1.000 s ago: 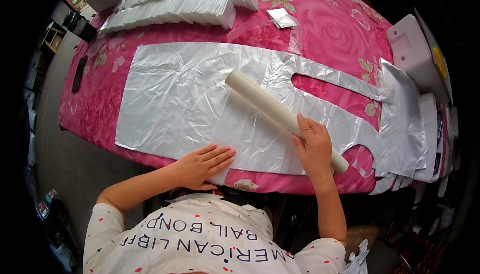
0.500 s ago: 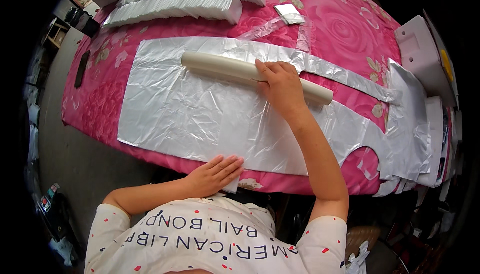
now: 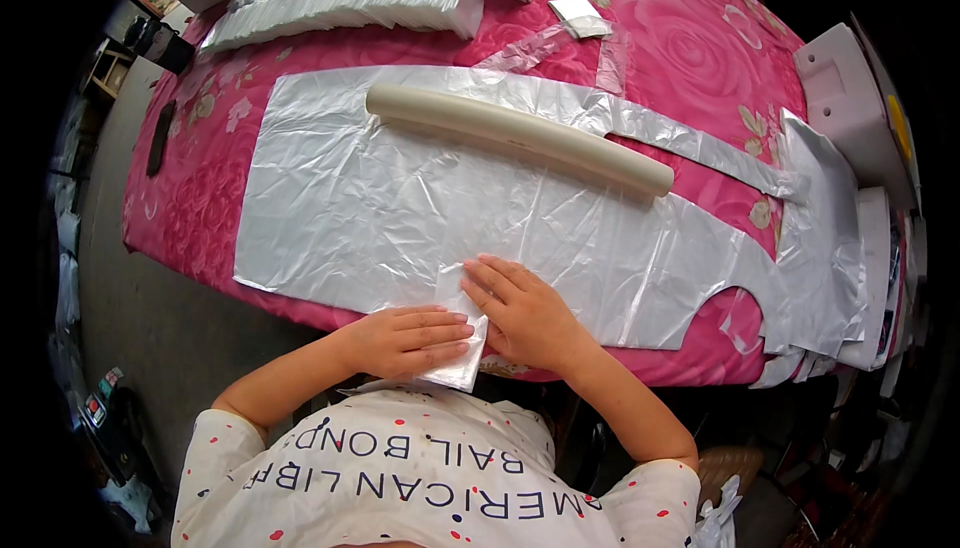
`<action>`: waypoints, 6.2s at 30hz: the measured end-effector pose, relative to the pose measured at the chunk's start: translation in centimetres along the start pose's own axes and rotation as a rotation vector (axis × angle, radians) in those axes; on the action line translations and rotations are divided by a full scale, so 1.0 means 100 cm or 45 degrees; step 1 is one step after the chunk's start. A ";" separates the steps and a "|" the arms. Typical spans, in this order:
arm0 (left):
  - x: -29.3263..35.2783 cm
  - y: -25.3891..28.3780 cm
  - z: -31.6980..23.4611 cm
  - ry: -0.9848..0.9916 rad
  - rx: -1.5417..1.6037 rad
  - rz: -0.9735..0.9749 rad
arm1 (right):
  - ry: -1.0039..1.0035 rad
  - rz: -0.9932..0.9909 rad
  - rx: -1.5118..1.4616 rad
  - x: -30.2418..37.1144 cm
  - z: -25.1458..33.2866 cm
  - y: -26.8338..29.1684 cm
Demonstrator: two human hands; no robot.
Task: The person wraps small white rectangular items in clear plastic film on a pink floral table. They unroll the film, place an item, fold the film around it, and set the wrapped item aside, repeating the process.
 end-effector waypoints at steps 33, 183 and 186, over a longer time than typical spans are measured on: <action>-0.035 0.003 0.043 0.703 -0.167 -0.048 | -0.164 -0.295 0.425 -0.024 -0.027 0.017; -0.081 0.033 0.006 0.359 0.361 -0.105 | -0.517 -0.192 0.497 -0.002 -0.120 0.086; -0.068 0.032 0.002 0.438 0.363 -0.082 | -0.733 0.119 0.409 0.022 -0.074 0.075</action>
Point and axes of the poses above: each hand's wrist, its own x-axis away from the middle knuckle, its own y-axis out of the back of the hand, z = x × y, the point moved 4 cm from there along -x, towards the middle knuckle, and after that the axes turned 5 degrees about z, right-handed, at the moved point
